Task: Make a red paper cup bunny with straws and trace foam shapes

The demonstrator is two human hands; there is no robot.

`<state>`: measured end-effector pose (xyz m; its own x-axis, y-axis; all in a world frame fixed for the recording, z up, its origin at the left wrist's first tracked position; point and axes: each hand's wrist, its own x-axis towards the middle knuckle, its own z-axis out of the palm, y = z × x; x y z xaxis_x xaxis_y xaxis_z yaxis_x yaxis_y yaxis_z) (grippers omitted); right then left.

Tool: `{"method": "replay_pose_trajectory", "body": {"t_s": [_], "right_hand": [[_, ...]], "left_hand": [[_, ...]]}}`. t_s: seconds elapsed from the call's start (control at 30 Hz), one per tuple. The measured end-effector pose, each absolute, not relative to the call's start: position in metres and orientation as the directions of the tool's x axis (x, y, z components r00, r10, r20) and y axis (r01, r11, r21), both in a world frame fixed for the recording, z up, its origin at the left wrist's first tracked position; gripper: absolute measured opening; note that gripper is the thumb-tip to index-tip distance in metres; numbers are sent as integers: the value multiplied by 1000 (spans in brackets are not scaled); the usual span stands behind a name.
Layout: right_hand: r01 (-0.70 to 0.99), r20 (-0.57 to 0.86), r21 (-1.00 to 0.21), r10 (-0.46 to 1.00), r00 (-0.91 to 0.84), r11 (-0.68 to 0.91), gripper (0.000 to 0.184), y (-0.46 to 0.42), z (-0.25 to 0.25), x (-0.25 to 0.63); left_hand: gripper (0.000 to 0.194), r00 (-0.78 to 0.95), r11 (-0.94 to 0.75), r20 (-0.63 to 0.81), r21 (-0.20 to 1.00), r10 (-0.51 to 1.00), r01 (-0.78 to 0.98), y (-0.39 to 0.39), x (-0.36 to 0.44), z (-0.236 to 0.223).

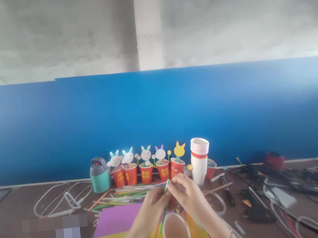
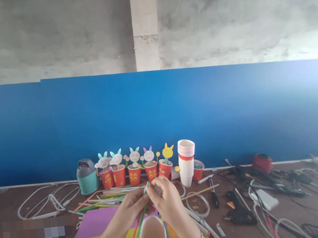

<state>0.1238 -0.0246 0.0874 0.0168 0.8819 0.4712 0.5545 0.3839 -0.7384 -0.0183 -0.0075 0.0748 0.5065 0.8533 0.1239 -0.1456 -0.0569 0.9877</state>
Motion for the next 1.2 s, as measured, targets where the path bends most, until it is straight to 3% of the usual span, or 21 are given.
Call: {"method": "replay_pose_trajectory", "body": {"t_s": [0.3, 0.43, 0.57, 0.67, 0.9, 1.2], "right_hand": [[362, 384, -846, 918, -98, 392, 25, -28, 92, 130], [273, 247, -918, 954, -171, 287, 30, -28, 90, 139], [265, 210, -932, 964, -161, 248, 29, -27, 88, 144], [280, 245, -920, 959, -139, 275, 30, -27, 88, 142], [387, 500, -783, 863, -77, 488, 31, -28, 91, 131], [383, 518, -776, 853, -63, 500, 26, -24, 83, 132]], "left_hand": [[43, 300, -67, 107, 988, 948, -141, -8, -18, 71], [43, 321, -71, 99, 993, 942, -98, -8, -21, 75], [49, 360, -169, 174, 985, 917, -44, -3, -20, 69], [50, 362, -211, 210, 977, 908, -36, 0, -19, 65], [54, 336, -194, 193, 981, 922, -31, -1, -17, 66], [49, 357, -194, 195, 980, 914, -38, -3, -15, 64]]}}
